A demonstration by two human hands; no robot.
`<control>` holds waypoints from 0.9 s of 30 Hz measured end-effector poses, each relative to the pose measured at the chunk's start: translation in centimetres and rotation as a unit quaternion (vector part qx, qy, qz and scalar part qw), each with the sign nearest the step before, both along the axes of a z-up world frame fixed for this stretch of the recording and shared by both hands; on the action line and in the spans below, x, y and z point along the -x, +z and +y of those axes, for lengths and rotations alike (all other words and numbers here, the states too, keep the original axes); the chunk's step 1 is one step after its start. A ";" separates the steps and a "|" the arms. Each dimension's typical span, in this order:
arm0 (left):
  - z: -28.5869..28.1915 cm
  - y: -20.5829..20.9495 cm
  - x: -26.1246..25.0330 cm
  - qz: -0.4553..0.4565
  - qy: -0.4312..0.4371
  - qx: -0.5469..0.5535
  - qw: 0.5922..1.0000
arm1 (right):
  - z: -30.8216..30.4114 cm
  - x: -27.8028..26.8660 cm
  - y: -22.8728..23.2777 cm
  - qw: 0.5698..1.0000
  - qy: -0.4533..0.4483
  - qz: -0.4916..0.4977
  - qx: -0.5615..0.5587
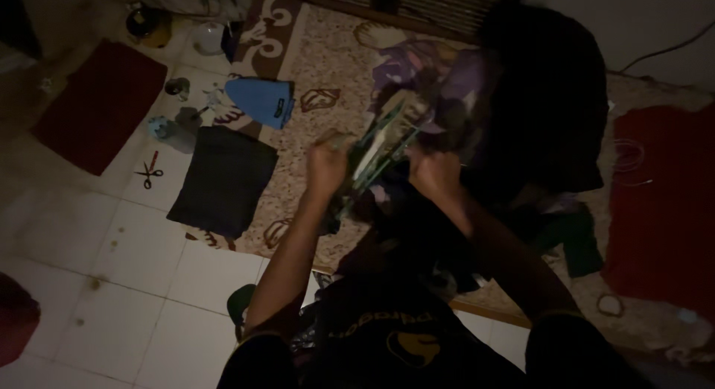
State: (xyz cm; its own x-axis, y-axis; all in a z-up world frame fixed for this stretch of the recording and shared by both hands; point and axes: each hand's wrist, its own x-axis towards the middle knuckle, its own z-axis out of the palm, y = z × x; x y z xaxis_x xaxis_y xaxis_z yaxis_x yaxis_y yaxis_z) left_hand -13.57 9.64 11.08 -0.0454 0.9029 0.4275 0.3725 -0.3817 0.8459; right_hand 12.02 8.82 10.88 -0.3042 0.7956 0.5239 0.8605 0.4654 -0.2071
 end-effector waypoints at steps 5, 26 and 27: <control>2.5 -1.1 -0.3 0.075 0.009 0.046 0.996 | -0.8 0.1 -0.3 0.999 -0.005 0.040 0.024; -3.2 7.0 -7.2 0.207 -0.058 0.164 0.963 | -0.5 0.9 5.5 0.999 0.036 0.009 -0.009; -2.9 7.4 -7.1 0.218 -0.054 0.163 0.961 | -0.7 1.0 5.4 0.999 0.041 0.011 -0.008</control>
